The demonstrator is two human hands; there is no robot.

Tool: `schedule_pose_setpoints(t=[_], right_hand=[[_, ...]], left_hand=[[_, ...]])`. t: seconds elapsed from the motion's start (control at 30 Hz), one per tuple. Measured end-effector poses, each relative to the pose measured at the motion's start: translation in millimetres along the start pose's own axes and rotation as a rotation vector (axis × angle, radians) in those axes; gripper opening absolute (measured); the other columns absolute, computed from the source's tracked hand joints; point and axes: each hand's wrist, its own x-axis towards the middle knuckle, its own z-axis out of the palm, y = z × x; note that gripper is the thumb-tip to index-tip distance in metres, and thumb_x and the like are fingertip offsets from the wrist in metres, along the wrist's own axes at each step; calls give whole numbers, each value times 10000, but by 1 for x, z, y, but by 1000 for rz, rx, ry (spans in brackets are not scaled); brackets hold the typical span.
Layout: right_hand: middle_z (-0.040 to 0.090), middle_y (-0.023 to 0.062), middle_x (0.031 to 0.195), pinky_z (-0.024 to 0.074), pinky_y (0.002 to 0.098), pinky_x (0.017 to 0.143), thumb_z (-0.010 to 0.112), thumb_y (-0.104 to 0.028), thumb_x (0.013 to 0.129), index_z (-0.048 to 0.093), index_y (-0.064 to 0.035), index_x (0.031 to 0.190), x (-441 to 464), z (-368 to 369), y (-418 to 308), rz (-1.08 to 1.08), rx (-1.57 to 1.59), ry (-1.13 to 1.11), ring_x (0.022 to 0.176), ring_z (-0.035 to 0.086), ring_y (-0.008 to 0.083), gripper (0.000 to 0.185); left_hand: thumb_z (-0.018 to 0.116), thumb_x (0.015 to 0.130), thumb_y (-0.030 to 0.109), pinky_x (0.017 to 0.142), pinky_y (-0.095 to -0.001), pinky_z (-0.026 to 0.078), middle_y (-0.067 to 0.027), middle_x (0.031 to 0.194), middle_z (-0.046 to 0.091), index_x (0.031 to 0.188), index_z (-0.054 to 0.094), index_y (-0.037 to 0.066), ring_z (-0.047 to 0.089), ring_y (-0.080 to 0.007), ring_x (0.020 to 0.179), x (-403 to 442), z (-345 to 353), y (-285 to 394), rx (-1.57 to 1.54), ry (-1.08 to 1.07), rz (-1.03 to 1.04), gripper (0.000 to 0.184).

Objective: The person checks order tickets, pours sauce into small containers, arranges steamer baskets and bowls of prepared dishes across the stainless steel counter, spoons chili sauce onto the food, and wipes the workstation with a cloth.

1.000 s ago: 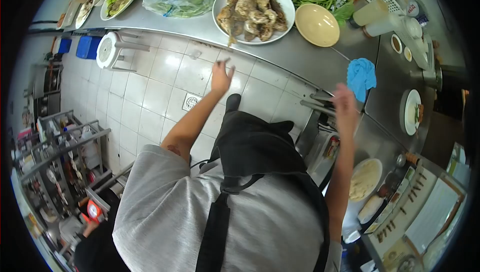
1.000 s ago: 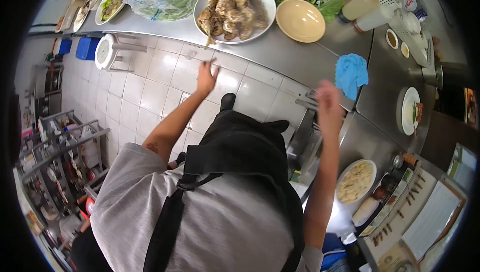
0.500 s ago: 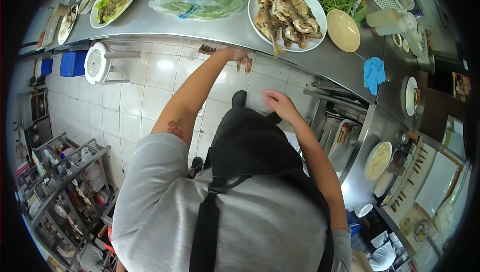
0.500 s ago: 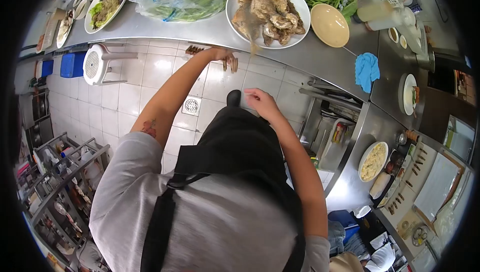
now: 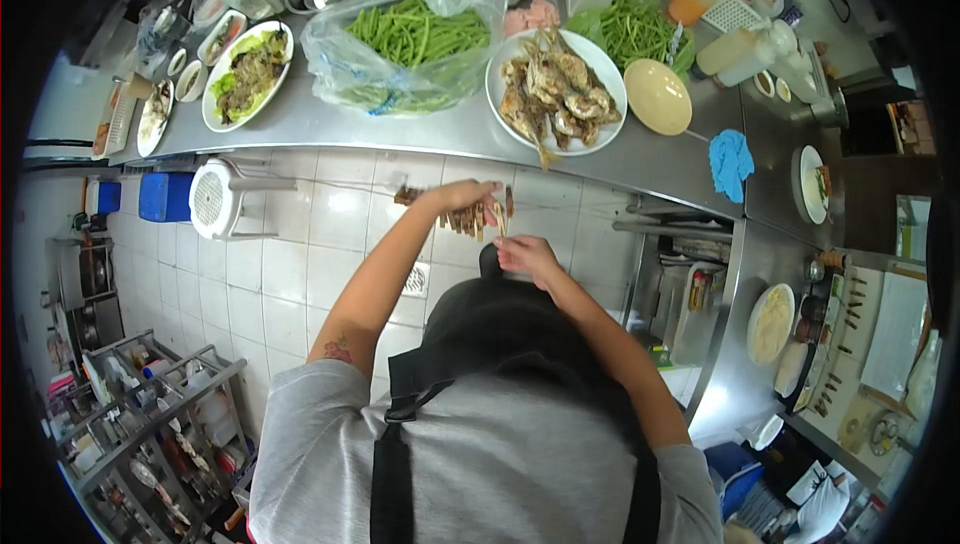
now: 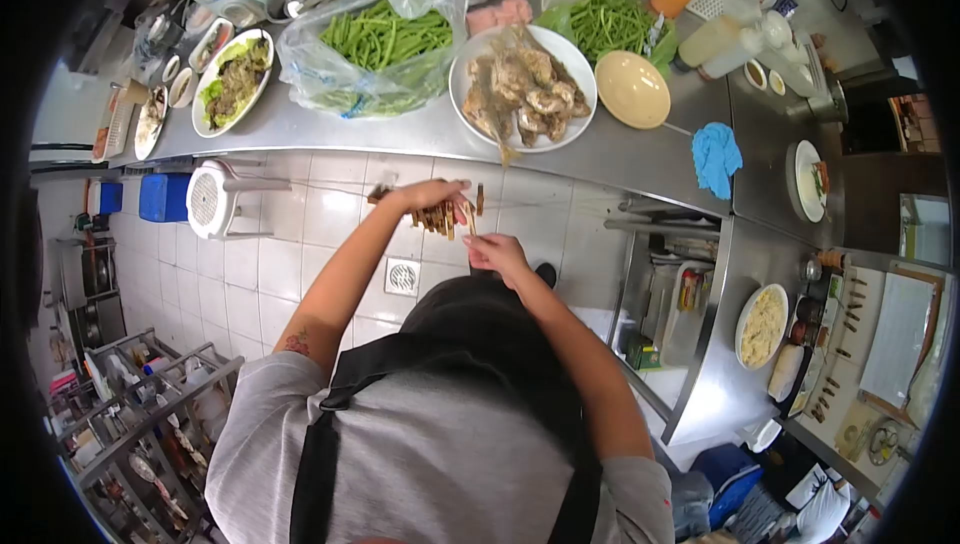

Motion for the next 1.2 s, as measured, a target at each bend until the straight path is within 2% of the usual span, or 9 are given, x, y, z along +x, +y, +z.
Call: schedule_pose_setpoints(t=[0.17,0.27,0.47,0.6,0.73,0.8,0.87,1.03,1.2], right_hand=[[672,31,670,534,225,653,805,-319,768,741,-11,872,-28,-22,-3,-22,-549,167,675,651,88,331],[672,31,666,521,219,654,802,-277,765,747,-14,896,-3,-86,72,-303,-804,293,680,652,94,299],[688,37,774,504,249,692,727,-213,835,707,-19,982,-89,-160,61,-436,-32,634,743,655,117,245],[636,114,1071,560,387,853,638,-191,912,549,-38,1134,-166,-237,32,-893,718,761,958,663,234,285],[651,89,1004,571,313,799,601,-219,946,529,-47,998,-275,-354,18,-1226,698,1107,868,668,180,194],[657,77,950,555,269,754,635,-233,931,540,-48,971,-323,-408,14,-1168,635,1587,784,656,146,212],[654,73,918,555,279,753,649,-170,916,531,-33,994,-359,-457,29,-1113,451,1730,829,648,146,197],[653,64,857,506,246,674,658,-191,914,561,-18,952,-385,-539,62,-732,-16,1842,735,617,118,202],[649,58,883,502,335,725,583,-233,921,610,-46,967,-355,-646,149,-570,-245,1634,783,610,173,194]], left_hand=[[424,967,520,572,-261,471,-102,919,732,1271,573,-1,544,-105,601,18,-3,-24,-30,45,19,622],[490,956,420,594,-292,496,-95,927,719,1224,603,7,594,-141,633,37,-3,-39,42,147,102,505],[526,918,276,742,-313,519,-75,940,728,1196,655,113,660,-158,788,58,10,-78,343,524,378,347],[543,898,204,783,-375,514,-124,961,710,1173,663,120,661,-244,836,63,13,-76,516,633,362,312],[599,870,162,859,-433,486,-194,1028,647,1202,634,122,601,-373,1006,47,54,-27,899,821,438,336],[617,861,148,885,-439,476,-199,1035,628,1226,614,121,578,-385,1047,53,73,-20,901,951,587,366],[613,865,134,879,-432,482,-196,1040,630,1238,602,101,593,-361,1022,62,91,-10,775,807,505,375],[580,891,107,706,-339,532,-120,885,696,1226,614,93,665,-224,748,105,132,-19,440,403,381,338],[535,885,85,773,-340,551,-150,948,712,1224,610,75,698,-258,843,122,181,-12,459,320,252,348]])
